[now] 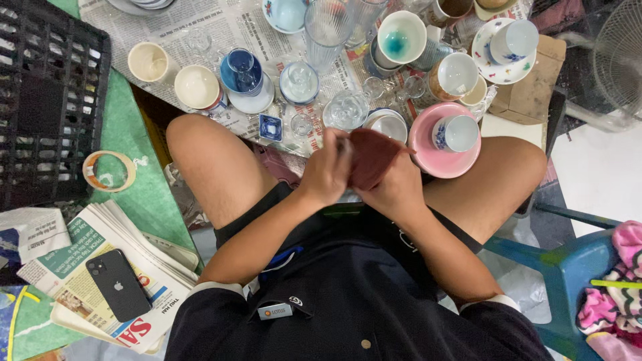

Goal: The person wipes various ceramic and glass items, including cups, bowls, and glasses, using a brown cloth. The person handles each item one at a time, wiping the exterior and interior surfaces before placing them back on the table.

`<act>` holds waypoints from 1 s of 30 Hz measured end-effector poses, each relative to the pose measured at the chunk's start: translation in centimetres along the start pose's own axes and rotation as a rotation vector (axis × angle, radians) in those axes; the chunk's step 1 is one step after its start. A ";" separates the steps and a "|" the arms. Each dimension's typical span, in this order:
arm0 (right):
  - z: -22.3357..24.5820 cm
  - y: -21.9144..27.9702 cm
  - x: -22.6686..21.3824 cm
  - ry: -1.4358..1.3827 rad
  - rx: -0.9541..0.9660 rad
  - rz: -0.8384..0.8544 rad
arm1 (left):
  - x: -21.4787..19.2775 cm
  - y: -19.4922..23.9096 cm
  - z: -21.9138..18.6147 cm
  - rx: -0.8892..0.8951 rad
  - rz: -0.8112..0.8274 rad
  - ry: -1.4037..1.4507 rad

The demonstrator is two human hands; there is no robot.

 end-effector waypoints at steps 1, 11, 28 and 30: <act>0.8 -0.1 -0.4 0.060 -0.075 -0.062 | 0.1 -0.6 0.6 -0.005 0.027 0.183; 0.2 0.9 0.9 -0.152 -0.571 -0.085 | 3.8 -0.6 4.3 -0.391 0.213 1.174; -7.0 6.8 9.1 -0.935 0.354 -0.311 | -0.4 2.1 -3.8 0.420 -0.022 0.020; -7.9 7.3 9.5 -0.983 0.287 -0.339 | 0.0 2.1 -3.8 0.475 0.010 -0.070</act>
Point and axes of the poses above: each hand's wrist, its own y-axis away from the middle knuckle, its own x-axis out of the palm, z = x × y, the point moved 9 cm from there along -y, towards the middle knuckle, and after that the axes turned 15 degrees about y, right-handed, at the moved point
